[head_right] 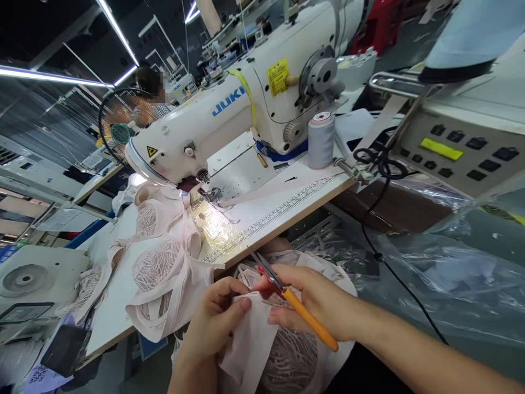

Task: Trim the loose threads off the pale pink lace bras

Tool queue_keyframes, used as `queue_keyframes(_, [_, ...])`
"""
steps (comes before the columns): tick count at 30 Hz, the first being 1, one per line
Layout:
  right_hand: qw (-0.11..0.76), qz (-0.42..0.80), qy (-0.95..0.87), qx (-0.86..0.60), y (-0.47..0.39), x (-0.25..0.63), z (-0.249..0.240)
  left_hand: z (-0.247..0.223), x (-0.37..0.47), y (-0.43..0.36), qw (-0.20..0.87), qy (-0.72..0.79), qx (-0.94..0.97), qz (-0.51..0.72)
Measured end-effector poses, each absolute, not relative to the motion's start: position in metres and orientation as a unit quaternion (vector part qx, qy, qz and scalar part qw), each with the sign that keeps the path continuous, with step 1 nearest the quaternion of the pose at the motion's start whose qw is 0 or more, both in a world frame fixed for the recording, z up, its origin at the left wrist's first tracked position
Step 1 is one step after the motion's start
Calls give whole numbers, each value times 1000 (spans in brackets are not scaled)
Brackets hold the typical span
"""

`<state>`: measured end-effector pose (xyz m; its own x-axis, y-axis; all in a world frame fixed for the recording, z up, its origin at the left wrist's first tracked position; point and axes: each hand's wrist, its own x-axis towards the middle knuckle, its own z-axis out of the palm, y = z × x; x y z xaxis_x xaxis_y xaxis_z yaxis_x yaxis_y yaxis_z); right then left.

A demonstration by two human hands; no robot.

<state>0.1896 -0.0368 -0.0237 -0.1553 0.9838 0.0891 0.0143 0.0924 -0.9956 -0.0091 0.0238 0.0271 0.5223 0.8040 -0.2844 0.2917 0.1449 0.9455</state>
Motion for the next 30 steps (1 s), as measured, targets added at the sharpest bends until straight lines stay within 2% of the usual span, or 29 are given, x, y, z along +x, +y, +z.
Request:
queue_keyframes(6, [464, 455, -573, -500, -44, 169, -29, 16, -20, 22, 585, 493, 597, 243])
queue_keyframes(12, [488, 368, -584, -534, -51, 162, -45, 15, -17, 15, 579, 520, 572, 258])
queue_keyframes(19, [486, 393, -551, -553, -54, 159, -45, 19, -5, 10, 612, 507, 501, 343])
queue_keyframes(25, [473, 436, -530, -552, -51, 163, -26, 12, -5, 9, 625, 505, 477, 357])
queue_keyframes(30, [483, 465, -512, -537, -50, 165, -31, 14, -4, 8, 607, 515, 485, 361])
